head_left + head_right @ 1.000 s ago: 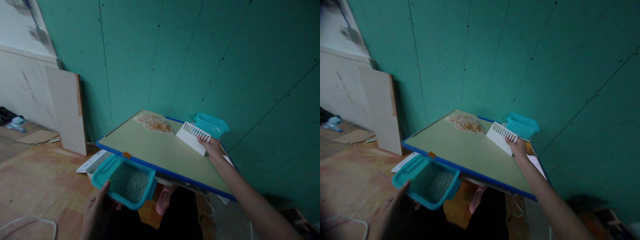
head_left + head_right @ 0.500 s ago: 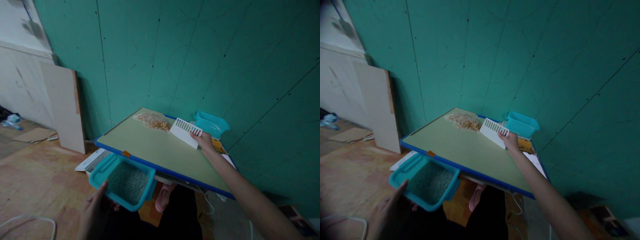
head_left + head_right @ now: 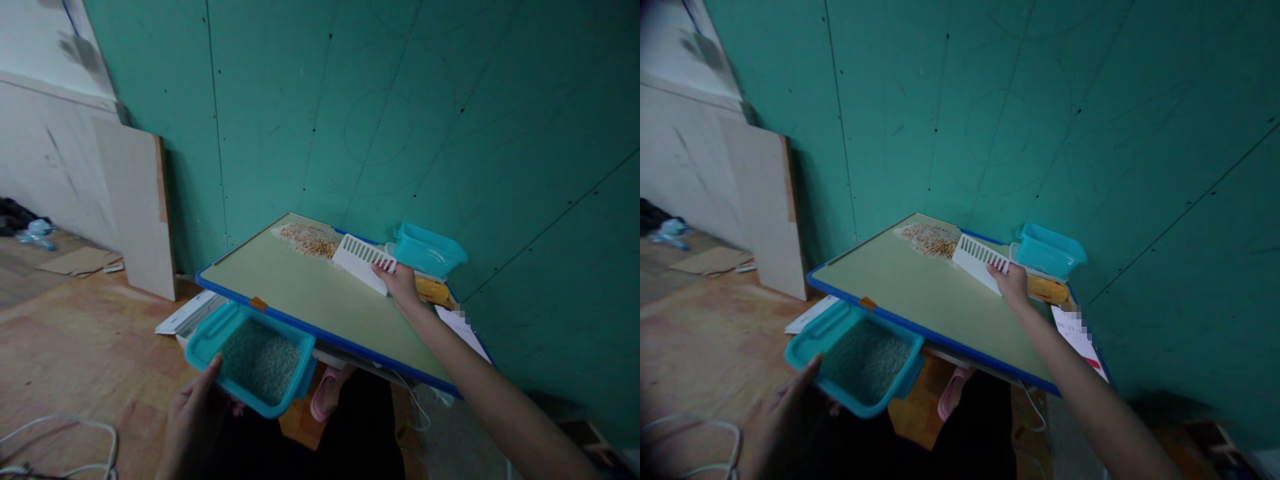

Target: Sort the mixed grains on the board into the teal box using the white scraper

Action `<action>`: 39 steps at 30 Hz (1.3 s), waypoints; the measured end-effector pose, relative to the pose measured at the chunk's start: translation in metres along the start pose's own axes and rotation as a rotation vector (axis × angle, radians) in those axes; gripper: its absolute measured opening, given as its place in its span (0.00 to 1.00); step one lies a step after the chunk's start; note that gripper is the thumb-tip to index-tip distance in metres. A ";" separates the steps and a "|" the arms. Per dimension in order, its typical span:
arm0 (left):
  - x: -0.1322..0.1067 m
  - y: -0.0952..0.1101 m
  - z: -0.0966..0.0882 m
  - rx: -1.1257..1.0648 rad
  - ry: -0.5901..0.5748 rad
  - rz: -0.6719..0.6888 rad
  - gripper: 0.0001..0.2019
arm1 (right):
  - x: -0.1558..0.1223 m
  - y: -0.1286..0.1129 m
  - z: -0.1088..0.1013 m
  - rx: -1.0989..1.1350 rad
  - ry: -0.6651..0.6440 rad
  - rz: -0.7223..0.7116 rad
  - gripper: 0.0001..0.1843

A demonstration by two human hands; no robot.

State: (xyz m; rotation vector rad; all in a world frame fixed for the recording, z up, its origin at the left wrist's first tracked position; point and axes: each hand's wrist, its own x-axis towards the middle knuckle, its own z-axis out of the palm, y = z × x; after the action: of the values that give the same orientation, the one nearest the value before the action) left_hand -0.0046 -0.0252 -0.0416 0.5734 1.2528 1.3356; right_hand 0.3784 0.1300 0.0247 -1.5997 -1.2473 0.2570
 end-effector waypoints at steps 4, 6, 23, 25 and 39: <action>0.002 -0.003 -0.002 -0.038 -0.001 -0.004 0.25 | 0.000 -0.005 0.009 -0.019 -0.010 0.001 0.17; 0.003 -0.003 -0.002 -0.030 -0.021 0.003 0.26 | 0.000 -0.008 0.014 -0.018 -0.018 -0.007 0.17; -0.005 0.011 0.002 0.020 -0.019 0.037 0.25 | -0.005 -0.024 0.026 -0.053 0.020 -0.070 0.16; -0.003 0.009 0.001 0.015 -0.037 0.038 0.27 | -0.005 -0.022 0.021 -0.040 0.025 -0.095 0.18; -0.001 0.008 -0.002 0.057 -0.048 0.050 0.26 | -0.001 -0.020 0.026 0.030 -0.038 -0.124 0.22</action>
State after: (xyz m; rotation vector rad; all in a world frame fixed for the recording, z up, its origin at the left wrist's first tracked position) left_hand -0.0090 -0.0253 -0.0347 0.6773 1.2480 1.3237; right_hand 0.3480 0.1426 0.0293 -1.4916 -1.3603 0.2268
